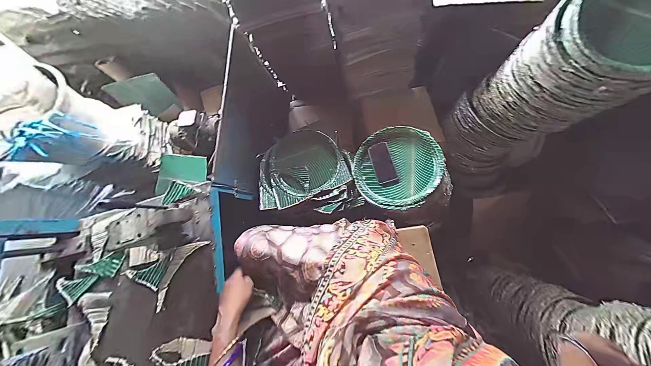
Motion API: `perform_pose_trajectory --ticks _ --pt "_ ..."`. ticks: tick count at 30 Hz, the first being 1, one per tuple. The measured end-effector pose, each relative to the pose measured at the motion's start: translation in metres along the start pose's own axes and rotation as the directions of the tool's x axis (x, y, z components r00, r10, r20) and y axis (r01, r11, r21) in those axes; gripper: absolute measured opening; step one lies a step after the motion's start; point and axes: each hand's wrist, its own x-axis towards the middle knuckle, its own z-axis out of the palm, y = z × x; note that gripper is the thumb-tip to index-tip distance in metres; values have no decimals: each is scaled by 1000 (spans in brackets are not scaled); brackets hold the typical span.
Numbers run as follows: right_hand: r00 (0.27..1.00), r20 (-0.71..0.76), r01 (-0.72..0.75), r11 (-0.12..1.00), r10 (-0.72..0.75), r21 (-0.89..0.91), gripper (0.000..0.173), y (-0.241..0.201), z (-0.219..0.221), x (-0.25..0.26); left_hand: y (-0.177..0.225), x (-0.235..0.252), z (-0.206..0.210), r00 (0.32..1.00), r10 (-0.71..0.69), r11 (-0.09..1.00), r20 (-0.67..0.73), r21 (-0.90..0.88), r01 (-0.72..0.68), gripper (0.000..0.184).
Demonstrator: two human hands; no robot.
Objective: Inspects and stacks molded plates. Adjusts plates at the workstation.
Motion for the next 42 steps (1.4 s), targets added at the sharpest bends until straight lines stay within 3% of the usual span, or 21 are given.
perform_pose_trajectory --ticks 1,2,3,4,5,7,9,11,13,14,16,18,20,24,28,31,33,36,38,40,42 --pt "984 -126 157 957 -129 245 47 2 50 34 -13 1 7 982 -12 998 188 59 1 38" --pt "962 -151 272 858 -228 436 45 -21 73 52 -22 2 9 939 -20 991 344 129 -26 43" --pt "929 -136 358 747 -343 560 41 -64 76 51 -22 2 4 915 -10 985 404 163 -60 48" --pt "864 -107 441 635 -493 634 40 -118 68 36 -14 1 -11 930 34 985 366 143 -93 48" --pt "752 -100 530 508 -651 679 41 -174 54 11 -1 0 -30 962 105 987 251 90 -132 45" --pt "446 -123 667 237 -887 706 44 -283 41 -51 37 7 -66 968 239 969 -76 -50 -243 41" --pt "153 -113 721 33 -982 692 40 -379 57 -122 80 45 -86 913 306 902 -270 -226 -369 41" --pt "-82 98 770 0 -992 638 32 -452 87 -205 118 100 -89 920 271 859 -284 -359 -364 54" --pt "-200 370 855 23 -907 518 30 -504 135 -275 147 160 -79 944 212 871 -251 -389 -299 79" --pt "-195 483 905 35 -853 425 34 -522 161 -301 158 187 -70 956 179 884 -233 -388 -261 87" --pt "-89 615 968 78 -784 240 45 -544 203 -335 174 225 -59 967 154 903 -202 -368 -221 96" --pt "17 689 976 161 -725 145 54 -550 221 -351 180 250 -52 979 140 906 -147 -381 -186 104" --pt "62 753 982 174 -655 71 60 -559 234 -355 182 264 -44 994 104 910 -25 -401 -106 108" --pt "98 763 994 105 -639 -40 58 -585 252 -345 193 259 -1 956 139 943 258 -331 -48 89" --pt "209 737 973 212 -643 -91 69 -570 285 -346 202 263 12 921 149 884 360 -465 39 82" --pt "185 841 974 206 -509 -90 71 -545 306 -364 189 291 0 945 23 733 326 -648 206 76" --pt "162 892 985 127 -421 -120 65 -540 294 -373 180 304 2 942 29 760 333 -620 196 67" --pt "172 798 976 209 -578 -59 58 -561 291 -348 183 302 9 876 152 864 457 -492 107 63" --pt "174 701 965 262 -692 19 56 -576 297 -324 190 300 18 841 208 869 499 -489 75 62" --pt "212 717 946 324 -664 20 57 -582 307 -310 192 302 25 827 223 802 515 -580 145 72" --pt "245 775 931 363 -582 -22 67 -577 328 -308 187 318 33 828 207 661 521 -698 274 86"
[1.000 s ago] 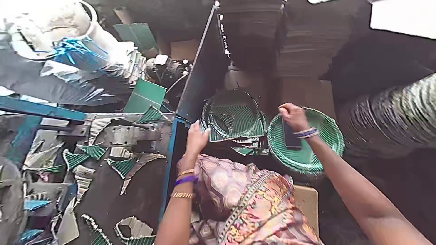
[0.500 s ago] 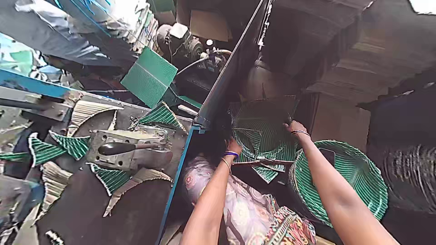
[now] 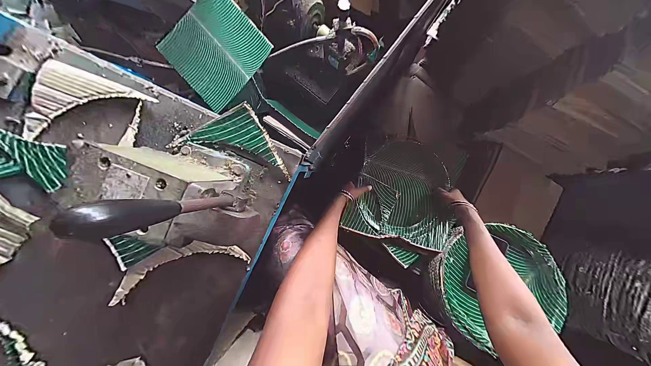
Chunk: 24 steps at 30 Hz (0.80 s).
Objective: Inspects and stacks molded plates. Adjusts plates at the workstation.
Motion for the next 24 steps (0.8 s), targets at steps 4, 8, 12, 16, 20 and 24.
perform_pose_trajectory --ticks 4,8,12,16,20,24 --pt "993 28 -122 964 119 235 58 -31 23 -31 -11 30 -12 999 -37 991 -5 -131 36 89" --pt "987 92 -157 920 133 359 50 -40 16 -49 -11 40 -31 992 -10 1000 126 -7 11 84" --pt "985 163 -133 863 60 487 41 -43 16 -47 -5 37 -43 976 18 995 217 -97 4 85" --pt "986 156 -135 824 58 550 36 -44 16 -46 -3 46 -42 967 60 992 248 -127 -29 84" --pt "988 115 -153 794 106 589 39 -47 17 -50 -5 57 -47 847 521 827 103 -306 -472 59" --pt "982 189 -105 864 11 492 59 -20 20 -20 50 -22 -65 902 399 908 165 -206 -364 46"
